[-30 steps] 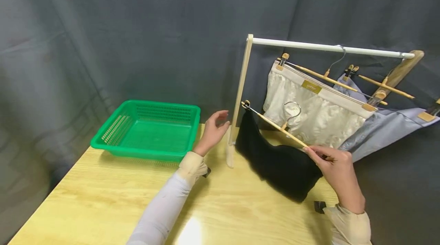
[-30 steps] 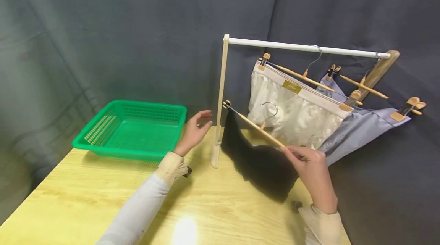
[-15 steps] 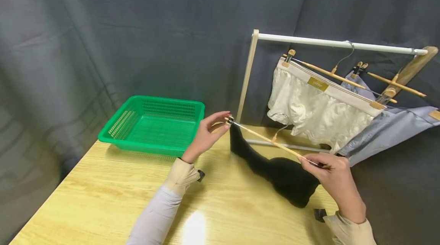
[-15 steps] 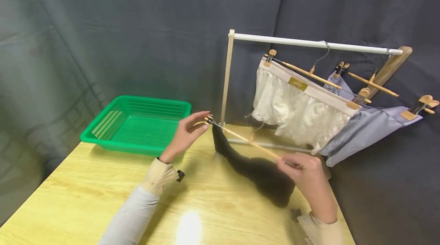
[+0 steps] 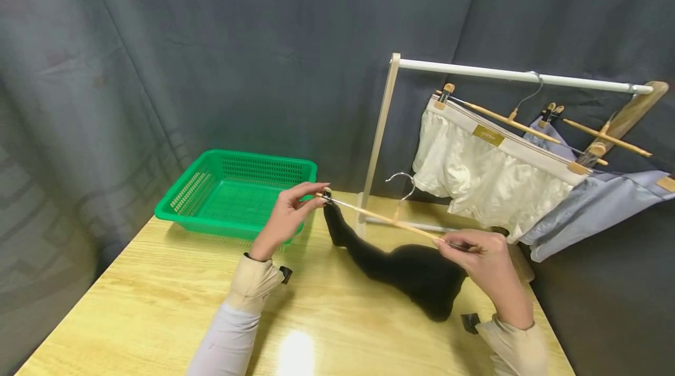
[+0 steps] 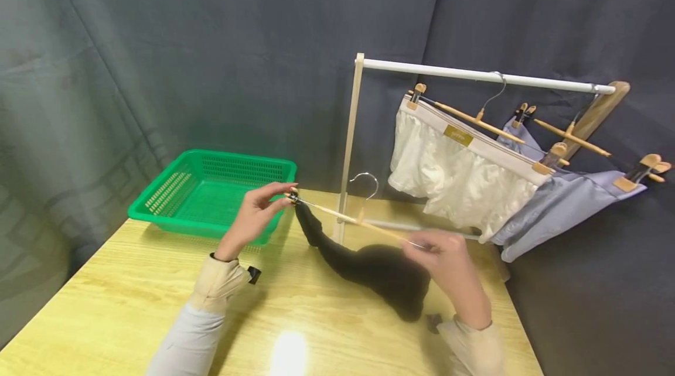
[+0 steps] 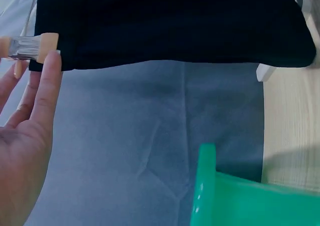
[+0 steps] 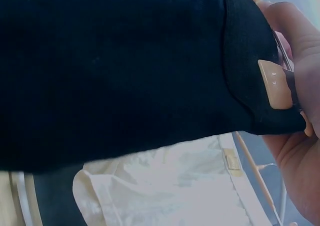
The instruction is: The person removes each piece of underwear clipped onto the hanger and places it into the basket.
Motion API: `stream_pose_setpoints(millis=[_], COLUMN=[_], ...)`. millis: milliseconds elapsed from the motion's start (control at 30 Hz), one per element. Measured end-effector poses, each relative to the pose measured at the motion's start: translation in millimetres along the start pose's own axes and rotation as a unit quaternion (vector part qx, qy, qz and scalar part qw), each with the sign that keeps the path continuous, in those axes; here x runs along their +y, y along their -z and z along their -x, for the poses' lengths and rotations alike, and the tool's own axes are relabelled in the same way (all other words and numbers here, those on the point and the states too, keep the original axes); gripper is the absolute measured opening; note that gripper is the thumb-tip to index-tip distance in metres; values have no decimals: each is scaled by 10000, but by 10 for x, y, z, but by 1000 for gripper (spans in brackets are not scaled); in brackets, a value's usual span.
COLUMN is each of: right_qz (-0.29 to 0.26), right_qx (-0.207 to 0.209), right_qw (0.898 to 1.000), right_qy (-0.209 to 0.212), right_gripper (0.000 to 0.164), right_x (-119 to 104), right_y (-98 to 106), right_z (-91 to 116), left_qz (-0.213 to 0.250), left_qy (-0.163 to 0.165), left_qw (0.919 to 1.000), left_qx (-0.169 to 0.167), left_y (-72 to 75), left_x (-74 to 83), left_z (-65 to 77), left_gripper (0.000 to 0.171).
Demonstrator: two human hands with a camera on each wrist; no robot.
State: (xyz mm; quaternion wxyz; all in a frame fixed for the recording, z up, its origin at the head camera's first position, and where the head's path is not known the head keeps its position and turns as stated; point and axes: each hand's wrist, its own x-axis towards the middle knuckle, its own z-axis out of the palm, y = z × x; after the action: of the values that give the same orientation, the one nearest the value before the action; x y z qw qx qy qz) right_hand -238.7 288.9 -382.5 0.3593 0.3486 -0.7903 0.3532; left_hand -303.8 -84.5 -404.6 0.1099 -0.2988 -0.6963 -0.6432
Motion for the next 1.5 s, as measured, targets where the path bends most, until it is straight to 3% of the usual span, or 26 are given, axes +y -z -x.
stream_pose_setpoints(millis=[267,467,667,833,1033,1133,1267,1367,1500], right_qz=[-129,19,18,51,10,-68,104,423,759], right_qx=[310,604,871,855,828,793,885,945,859], right_qw=[9994,9982,9961,9959,9964,9968,9959,9942,9897], right_qy=[120,23,-142,-301,-174,-86,-116,-297,-861], right_gripper=[36,35,33,32,32,33,33,32,33], right_x=[-35,-48,-51,-66,-63,-33,-13,-7,13], right_y=[-87,-181,-306,-397,-448,-486,-500,-489,-484], right_z=[-135,-168,-185,-196,-226,-238,-243,-239,-230], left_qz=[-467,-777,-518,-469,-245,-361,-583,-698,-799], left_qy=[-189,-140,-125,-132,-218,-179,-187,-262,-267], left_qw=[9984,9957,9963,9965,9966,9957,9959,9955,9944], left_qx=[275,491,675,674,759,828,665,590,644], left_y=[91,128,141,158,166,177,172,171,193], left_x=[-1,18,40,58,23,37,154,264,336], left_z=[68,114,136,166,190,221,231,215,218], left_gripper=[29,27,30,34,29,27,26,26,26])
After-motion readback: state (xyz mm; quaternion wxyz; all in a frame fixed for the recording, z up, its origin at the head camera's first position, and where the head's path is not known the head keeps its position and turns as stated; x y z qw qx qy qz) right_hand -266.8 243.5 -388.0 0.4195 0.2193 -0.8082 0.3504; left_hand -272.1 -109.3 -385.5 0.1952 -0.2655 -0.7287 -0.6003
